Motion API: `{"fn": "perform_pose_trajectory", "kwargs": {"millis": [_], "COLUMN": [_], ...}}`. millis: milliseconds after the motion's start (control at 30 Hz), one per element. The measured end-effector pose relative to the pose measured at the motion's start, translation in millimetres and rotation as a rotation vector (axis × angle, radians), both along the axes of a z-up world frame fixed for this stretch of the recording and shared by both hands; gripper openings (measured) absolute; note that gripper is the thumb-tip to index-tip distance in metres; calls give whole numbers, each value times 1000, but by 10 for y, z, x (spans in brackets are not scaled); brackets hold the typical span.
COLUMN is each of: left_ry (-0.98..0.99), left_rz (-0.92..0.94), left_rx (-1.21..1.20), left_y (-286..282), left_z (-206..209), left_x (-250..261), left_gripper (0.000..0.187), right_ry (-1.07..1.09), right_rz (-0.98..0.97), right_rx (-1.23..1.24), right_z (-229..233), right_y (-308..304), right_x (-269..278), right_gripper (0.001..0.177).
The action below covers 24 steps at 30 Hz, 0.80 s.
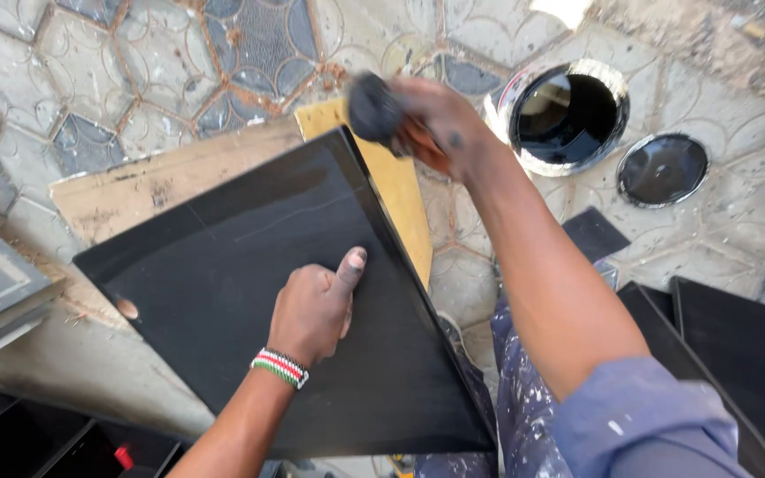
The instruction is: Paint wooden furniture panels using a cloth dipped in black paint
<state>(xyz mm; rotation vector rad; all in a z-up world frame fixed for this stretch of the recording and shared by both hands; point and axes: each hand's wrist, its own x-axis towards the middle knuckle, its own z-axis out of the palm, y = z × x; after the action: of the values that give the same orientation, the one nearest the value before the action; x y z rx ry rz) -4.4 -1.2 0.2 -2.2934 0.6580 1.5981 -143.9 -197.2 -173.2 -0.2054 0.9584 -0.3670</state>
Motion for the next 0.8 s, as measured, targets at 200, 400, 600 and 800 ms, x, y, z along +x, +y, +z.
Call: {"fn": "perform_pose_trajectory", "kwargs": {"millis": [200,400,600,800], "left_ry": [-72,-29,-23,-96], "left_rz": [30,101,108,58], "left_rx": [-50,-14,-167,-298], "left_y": [-27,36,116,220], "left_z": [42,5,-41,-67], "left_x": [-20,35,37,68], "left_gripper": [104,105,115,114], "right_ry": [-376,-273,-231,-213], "right_rz": [364,335,568,661], "right_rx": [-31,119,112,42], "right_z": [-355,-548,-649,-670], "right_y": [161,1145,2200,3415], "right_x": [123,-504,-1419,-2367], "right_gripper": [31,20,30,31]}}
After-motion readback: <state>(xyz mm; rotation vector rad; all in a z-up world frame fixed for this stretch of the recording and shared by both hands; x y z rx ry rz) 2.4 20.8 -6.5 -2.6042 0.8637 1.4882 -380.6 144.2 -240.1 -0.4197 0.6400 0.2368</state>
